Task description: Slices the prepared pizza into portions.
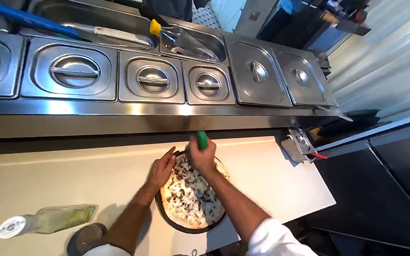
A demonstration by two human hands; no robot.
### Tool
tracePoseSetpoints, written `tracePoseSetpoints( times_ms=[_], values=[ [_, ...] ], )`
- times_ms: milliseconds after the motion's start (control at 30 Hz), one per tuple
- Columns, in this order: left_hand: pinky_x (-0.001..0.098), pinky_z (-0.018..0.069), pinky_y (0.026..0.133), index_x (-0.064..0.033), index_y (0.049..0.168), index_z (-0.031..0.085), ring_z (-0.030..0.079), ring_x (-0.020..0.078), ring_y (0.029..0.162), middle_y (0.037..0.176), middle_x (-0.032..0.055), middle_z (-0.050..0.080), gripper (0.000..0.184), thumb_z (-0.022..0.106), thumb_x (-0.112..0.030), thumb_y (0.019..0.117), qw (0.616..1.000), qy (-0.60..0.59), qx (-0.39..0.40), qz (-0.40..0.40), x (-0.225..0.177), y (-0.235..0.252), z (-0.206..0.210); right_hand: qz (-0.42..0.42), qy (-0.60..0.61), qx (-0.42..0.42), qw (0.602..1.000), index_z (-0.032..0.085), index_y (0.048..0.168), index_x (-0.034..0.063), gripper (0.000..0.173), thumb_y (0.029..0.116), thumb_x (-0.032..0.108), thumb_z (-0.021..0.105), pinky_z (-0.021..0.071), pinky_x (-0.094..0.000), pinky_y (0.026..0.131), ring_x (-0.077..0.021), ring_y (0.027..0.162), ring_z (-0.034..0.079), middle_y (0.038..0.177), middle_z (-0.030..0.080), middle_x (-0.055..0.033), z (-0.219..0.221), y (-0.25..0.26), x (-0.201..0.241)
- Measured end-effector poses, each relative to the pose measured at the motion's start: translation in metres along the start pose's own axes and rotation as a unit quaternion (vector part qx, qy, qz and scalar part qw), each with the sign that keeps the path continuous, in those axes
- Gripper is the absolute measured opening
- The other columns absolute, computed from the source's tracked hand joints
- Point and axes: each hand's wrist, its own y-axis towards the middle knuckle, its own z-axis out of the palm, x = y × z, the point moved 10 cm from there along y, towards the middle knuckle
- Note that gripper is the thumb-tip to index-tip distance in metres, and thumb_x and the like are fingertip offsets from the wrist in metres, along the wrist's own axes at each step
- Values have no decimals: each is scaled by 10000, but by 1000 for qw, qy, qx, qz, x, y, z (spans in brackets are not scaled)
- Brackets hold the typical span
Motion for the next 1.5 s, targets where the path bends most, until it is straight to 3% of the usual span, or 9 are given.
tracePoseSetpoints(
  times_ms=[433,567,700,933,1033,1133,1200,1367,1500],
  values=[
    [458,448,1145,-150,1519,506,547,148,1373,1512,3,560,623,246,-520,1090,996,86,14,13,-13,-6,7,67,46,-135,988,635,827,106,324,1018,365,601,433,-340,415,-139,429,476,561,526,-14,-17,-8,-18],
    [455,375,1205,-150,1541,475,429,181,1474,1577,29,483,654,212,-537,1084,988,147,33,32,-21,-6,13,63,87,-16,994,643,904,88,366,1029,428,591,452,-348,431,-155,449,499,581,539,-32,-27,0,-3],
    [467,333,1231,-113,1619,291,365,247,1511,1651,105,348,663,352,-485,1075,979,193,27,-52,-20,-26,5,82,-148,84,982,692,1070,64,253,1020,298,609,554,-442,564,-213,587,631,708,649,-78,-96,17,12],
    [563,440,1092,35,1418,525,576,387,1273,1336,263,610,584,658,-309,966,924,2,-184,-337,-8,-175,17,291,-350,466,759,636,1022,34,230,942,247,602,569,-460,666,-226,683,683,841,698,-114,-110,-50,-144],
    [588,496,993,7,1285,636,654,373,1122,1159,229,690,459,605,-360,1011,914,31,-165,-370,-15,-158,6,273,-369,496,737,631,973,32,231,927,257,599,549,-495,683,-256,717,677,844,682,-126,-113,-72,-138],
    [600,496,1027,-21,1483,471,645,383,1184,1271,228,662,574,553,-367,1032,934,75,-132,-324,-24,-109,-21,269,-357,548,707,639,968,33,274,913,301,624,559,-523,679,-273,703,690,824,700,-126,-119,-115,-126],
    [605,508,1006,-62,1426,551,663,371,1161,1242,197,688,492,536,-373,1046,944,124,-108,-287,-23,-75,-31,264,-319,580,702,648,985,44,273,930,311,622,557,-485,628,-245,633,675,773,694,-107,-114,-149,-117],
    [621,520,963,-142,1230,721,693,328,1103,1154,135,734,385,486,-403,1073,962,174,-39,-207,-23,-31,-35,193,-216,541,790,652,1099,70,354,1012,401,562,574,-461,681,-231,703,668,826,666,-92,-121,-145,-70],
    [613,532,927,-166,1164,755,713,284,1039,1073,100,754,379,501,-431,1069,972,146,-58,-173,-19,-31,-38,127,45,388,912,649,944,83,435,985,516,639,505,-282,548,-77,572,554,686,577,29,-143,-122,-20]
  ],
)
